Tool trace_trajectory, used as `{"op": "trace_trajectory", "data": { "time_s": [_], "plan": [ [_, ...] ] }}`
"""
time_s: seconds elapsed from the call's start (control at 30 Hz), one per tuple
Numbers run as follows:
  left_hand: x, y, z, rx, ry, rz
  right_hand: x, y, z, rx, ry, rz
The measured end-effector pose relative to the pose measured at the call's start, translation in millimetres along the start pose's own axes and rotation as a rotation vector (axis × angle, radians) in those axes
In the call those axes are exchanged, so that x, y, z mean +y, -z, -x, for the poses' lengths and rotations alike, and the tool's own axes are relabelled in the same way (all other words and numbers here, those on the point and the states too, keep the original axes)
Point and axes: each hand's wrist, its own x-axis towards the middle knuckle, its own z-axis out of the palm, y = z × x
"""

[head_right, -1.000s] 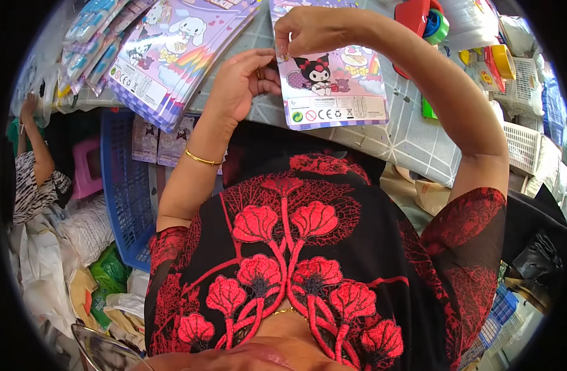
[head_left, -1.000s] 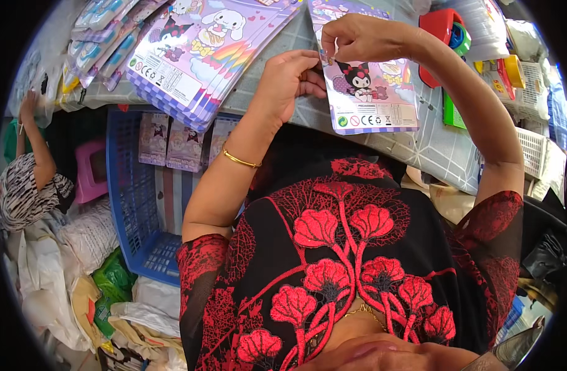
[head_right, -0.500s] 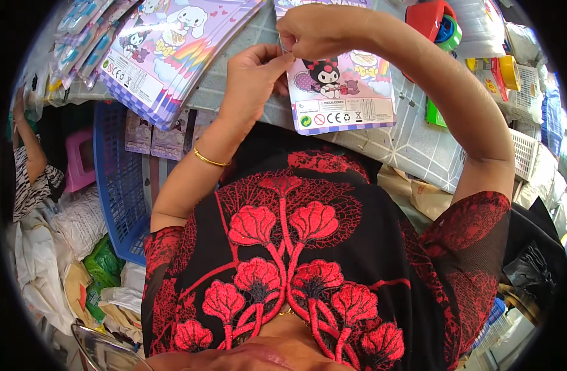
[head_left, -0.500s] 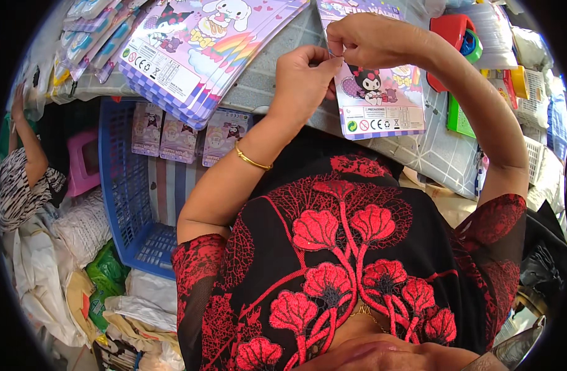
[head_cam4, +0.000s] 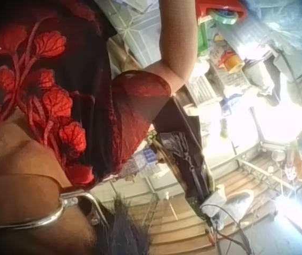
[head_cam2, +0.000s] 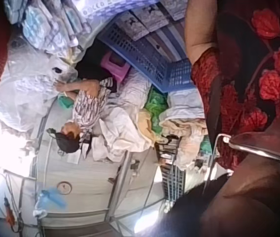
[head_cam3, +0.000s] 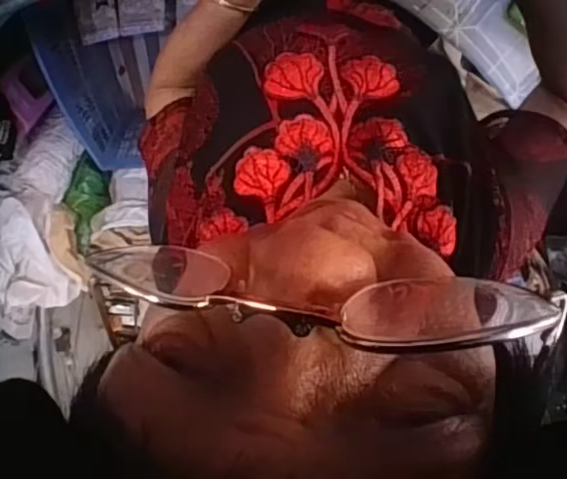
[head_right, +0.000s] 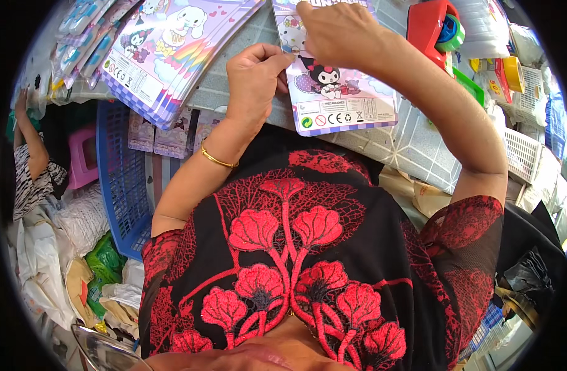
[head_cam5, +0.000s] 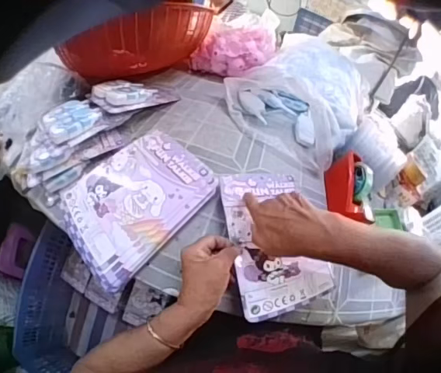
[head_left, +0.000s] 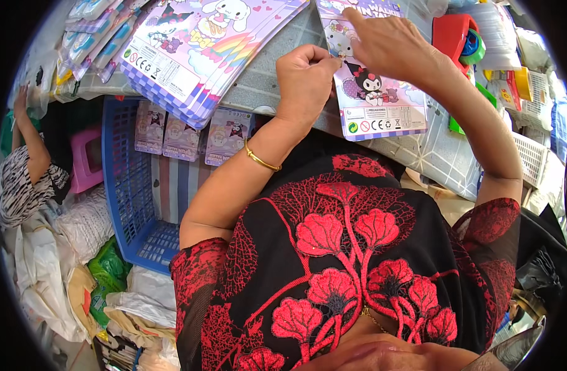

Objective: Packaging walkie-talkie toys into printed boxes and organizing them into a crate.

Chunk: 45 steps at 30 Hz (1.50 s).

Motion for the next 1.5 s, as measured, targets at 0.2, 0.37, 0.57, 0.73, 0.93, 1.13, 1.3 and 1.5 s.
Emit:
{"op": "trace_trajectory", "data": {
  "time_s": [0.2,0.37,0.57,0.73,0.93,1.13,1.3,1.5],
  "plan": [
    [1,2,-1,-0.01,-0.003,-0.003,-1,-5,5,0.054,-0.038,-0.207],
    [4,2,0,-0.019,-0.003,-0.034,24,-19,2,0.089,-0.183,-0.548],
    [8,8,-5,-0.113,0.113,-0.08,31,-20,66,0.279,-0.261,-0.62],
    [11,12,3,-0.104,0.168,-0.181,44,-23,143,0.426,-0.546,-0.832],
    [-12,24,27,-0.208,0.378,0.028,122,-60,176,0.791,-0.823,-0.922],
    [12,25,61,-0.586,0.399,-0.585,146,-53,152,0.484,-0.832,-0.92],
    [43,9,18,-0.513,-0.736,-1.062,145,-50,139,0.442,-0.758,-1.11],
    [34,-28,-94,-0.755,-1.17,-1.325,154,-36,123,0.554,-0.904,-1.318]
  ]
}}
